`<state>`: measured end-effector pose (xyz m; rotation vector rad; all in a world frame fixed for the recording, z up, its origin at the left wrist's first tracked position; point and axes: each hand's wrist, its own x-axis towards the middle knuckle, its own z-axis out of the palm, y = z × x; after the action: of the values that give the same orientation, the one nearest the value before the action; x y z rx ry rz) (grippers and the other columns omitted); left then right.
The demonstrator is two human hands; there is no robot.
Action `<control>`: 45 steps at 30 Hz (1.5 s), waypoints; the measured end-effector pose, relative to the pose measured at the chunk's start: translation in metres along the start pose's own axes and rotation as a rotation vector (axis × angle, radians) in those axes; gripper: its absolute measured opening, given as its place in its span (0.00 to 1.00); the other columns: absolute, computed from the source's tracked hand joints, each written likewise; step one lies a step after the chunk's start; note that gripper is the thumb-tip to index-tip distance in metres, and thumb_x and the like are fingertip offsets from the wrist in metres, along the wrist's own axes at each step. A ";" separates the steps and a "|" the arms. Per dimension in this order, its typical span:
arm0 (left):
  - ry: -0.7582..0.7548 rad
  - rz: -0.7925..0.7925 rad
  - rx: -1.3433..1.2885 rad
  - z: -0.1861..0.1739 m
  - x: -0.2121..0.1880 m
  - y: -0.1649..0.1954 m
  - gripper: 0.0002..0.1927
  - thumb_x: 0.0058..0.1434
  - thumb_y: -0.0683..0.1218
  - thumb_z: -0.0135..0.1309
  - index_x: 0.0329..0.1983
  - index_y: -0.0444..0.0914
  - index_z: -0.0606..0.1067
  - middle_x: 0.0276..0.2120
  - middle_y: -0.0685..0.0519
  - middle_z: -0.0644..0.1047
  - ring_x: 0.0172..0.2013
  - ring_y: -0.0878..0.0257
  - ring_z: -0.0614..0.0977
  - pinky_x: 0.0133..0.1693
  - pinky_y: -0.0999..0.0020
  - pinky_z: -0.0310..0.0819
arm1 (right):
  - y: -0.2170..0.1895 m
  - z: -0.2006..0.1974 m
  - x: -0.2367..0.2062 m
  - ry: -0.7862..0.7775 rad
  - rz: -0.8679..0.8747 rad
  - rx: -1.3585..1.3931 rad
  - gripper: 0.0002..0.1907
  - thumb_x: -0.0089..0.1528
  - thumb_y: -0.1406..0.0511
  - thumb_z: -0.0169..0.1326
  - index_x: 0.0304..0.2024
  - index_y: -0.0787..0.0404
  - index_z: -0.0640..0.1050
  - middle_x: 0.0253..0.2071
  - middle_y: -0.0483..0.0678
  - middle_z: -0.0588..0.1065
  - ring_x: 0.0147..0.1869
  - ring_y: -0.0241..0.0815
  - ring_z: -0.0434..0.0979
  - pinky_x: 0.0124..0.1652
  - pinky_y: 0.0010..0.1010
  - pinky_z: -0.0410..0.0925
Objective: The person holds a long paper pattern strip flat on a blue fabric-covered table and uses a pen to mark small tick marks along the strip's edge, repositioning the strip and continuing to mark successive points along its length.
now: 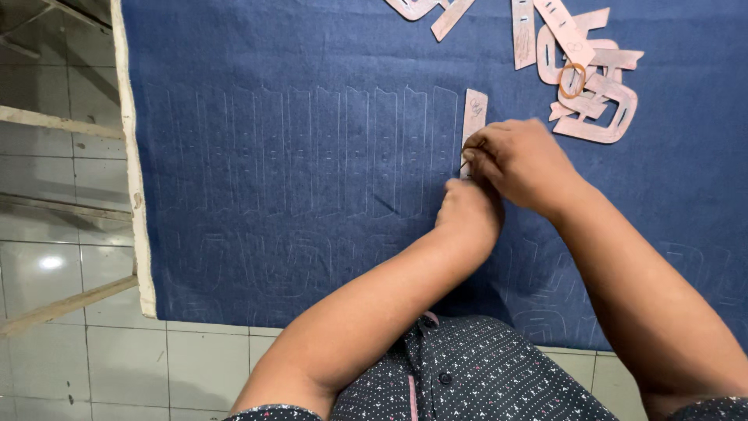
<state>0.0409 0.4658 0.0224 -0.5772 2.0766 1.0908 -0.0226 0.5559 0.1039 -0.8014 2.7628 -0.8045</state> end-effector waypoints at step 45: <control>0.165 1.075 0.738 -0.096 0.009 0.005 0.28 0.42 0.48 0.71 0.47 0.43 0.74 0.70 0.47 0.62 0.71 0.55 0.62 0.65 0.29 0.49 | -0.030 0.045 -0.129 0.236 0.195 0.068 0.06 0.64 0.67 0.59 0.43 0.60 0.80 0.42 0.49 0.81 0.50 0.53 0.81 0.61 0.44 0.70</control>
<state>-0.0057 0.3874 0.0558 0.9361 2.7431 0.6529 0.1125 0.5834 0.0818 -0.4398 2.9374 -1.0052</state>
